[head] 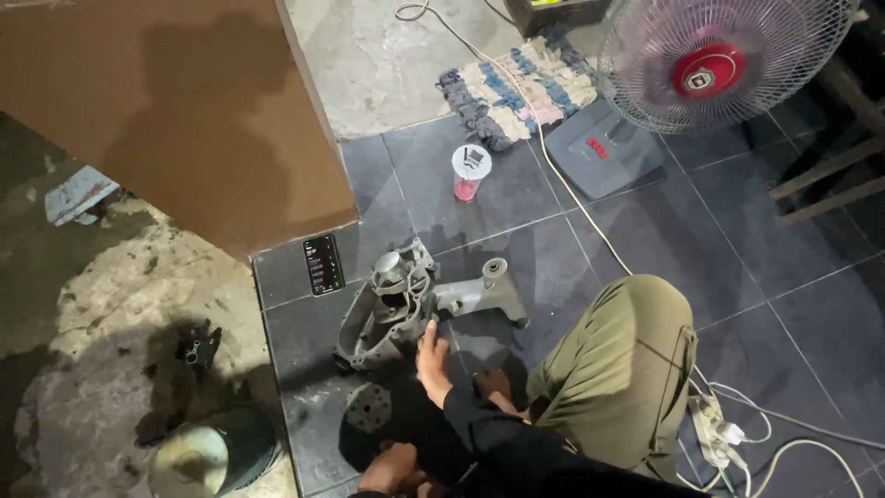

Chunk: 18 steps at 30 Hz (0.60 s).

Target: The person sits on the floor and uses a small tool to scrape and clean the surface of a grey metal part. They repeatedly rub the tool against the metal, occasionally pausing to inspect the surface.

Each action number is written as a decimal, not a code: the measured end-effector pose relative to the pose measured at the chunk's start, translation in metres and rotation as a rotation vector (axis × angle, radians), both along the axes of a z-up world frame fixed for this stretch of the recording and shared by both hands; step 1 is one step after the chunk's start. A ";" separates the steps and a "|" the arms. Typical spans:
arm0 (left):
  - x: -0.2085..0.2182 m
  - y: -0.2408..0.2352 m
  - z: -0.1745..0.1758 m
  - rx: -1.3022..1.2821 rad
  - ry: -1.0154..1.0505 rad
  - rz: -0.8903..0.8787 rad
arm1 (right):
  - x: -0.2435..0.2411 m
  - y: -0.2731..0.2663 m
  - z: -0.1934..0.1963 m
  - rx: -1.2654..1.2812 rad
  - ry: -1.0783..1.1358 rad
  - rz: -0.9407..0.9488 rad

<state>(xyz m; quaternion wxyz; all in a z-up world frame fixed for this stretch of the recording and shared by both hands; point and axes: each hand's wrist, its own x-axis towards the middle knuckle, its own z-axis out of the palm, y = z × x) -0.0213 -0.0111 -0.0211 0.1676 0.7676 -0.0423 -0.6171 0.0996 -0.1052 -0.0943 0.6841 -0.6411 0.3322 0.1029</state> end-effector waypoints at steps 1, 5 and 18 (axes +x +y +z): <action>0.009 -0.005 0.012 0.098 0.102 0.017 | -0.006 -0.002 -0.008 -0.113 -0.036 0.054; 0.005 0.007 -0.015 0.022 0.018 -0.035 | -0.019 -0.003 -0.041 -0.281 -0.149 0.122; -0.003 0.013 -0.033 -0.088 -0.087 -0.059 | -0.014 -0.001 -0.005 -0.128 -0.083 0.108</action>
